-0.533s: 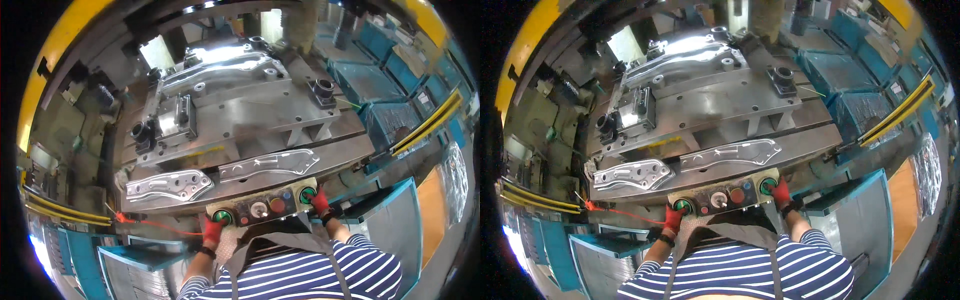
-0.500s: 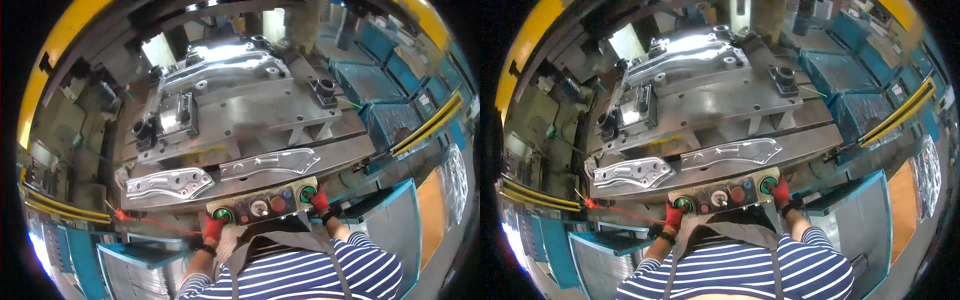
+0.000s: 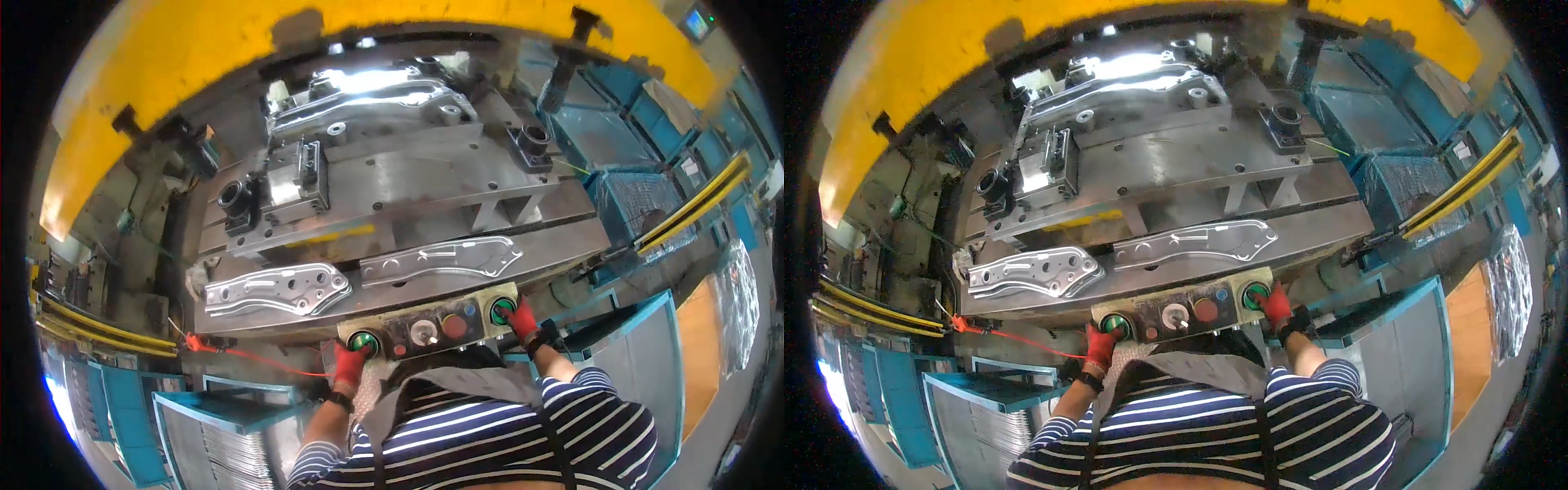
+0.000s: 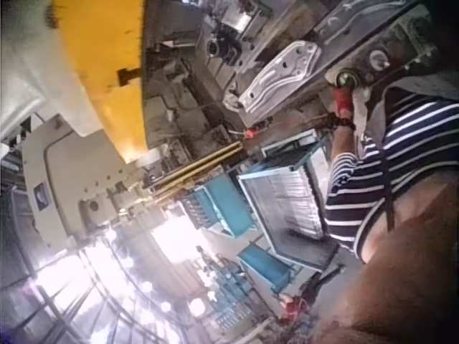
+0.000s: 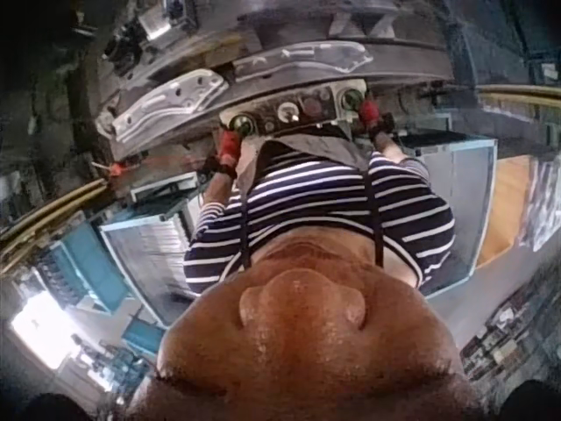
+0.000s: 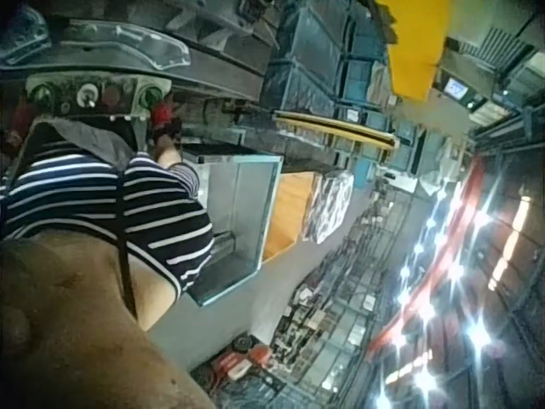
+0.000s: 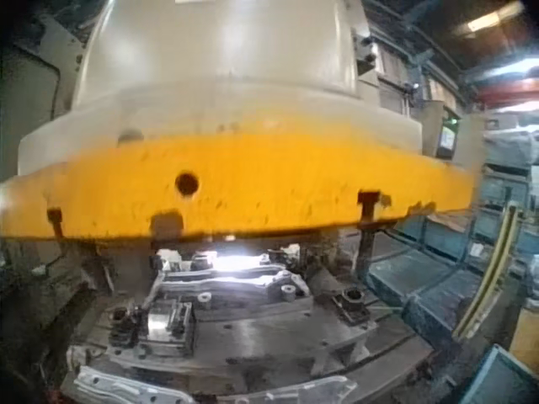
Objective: Operating a large metal stamping or press machine to fabricate metal components.
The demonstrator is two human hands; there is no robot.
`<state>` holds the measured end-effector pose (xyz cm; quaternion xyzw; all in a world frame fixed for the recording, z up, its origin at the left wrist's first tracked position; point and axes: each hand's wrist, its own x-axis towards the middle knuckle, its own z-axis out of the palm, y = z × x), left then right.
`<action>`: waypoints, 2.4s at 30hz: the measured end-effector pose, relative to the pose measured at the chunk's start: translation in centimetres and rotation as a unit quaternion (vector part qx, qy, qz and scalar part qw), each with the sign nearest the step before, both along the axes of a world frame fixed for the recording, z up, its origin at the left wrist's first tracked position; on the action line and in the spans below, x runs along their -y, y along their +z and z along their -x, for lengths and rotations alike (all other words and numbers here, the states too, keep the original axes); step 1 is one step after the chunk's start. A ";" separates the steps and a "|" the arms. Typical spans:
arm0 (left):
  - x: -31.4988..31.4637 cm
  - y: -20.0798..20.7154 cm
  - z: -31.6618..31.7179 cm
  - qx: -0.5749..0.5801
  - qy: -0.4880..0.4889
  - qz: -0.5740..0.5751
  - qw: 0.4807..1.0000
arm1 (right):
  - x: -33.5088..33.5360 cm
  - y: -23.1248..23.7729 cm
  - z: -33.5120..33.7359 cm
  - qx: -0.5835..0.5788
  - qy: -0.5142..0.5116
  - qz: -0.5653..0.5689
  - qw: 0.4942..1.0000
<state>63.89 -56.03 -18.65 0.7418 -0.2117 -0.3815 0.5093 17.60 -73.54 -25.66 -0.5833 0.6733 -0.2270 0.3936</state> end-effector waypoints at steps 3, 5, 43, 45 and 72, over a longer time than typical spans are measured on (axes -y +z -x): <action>1.3 2.6 0.9 0.004 -0.044 0.008 0.999 | -0.3 -0.5 1.1 -0.007 -0.031 0.064 0.997; -0.2 -0.8 -1.0 -0.001 -0.031 0.036 0.999 | -0.2 1.6 -1.2 -0.019 -0.027 0.065 0.997; -0.8 1.5 -2.3 0.127 0.030 0.030 0.991 | 10.0 19.2 -18.3 -0.343 0.465 0.219 0.786; -0.7 3.5 -0.6 0.194 -0.011 0.011 0.981 | 9.2 20.7 -17.3 -0.341 0.439 0.266 0.787; 18.1 27.6 19.6 0.278 -0.370 0.344 0.817 | 23.9 34.2 -7.2 0.513 0.269 -0.142 0.803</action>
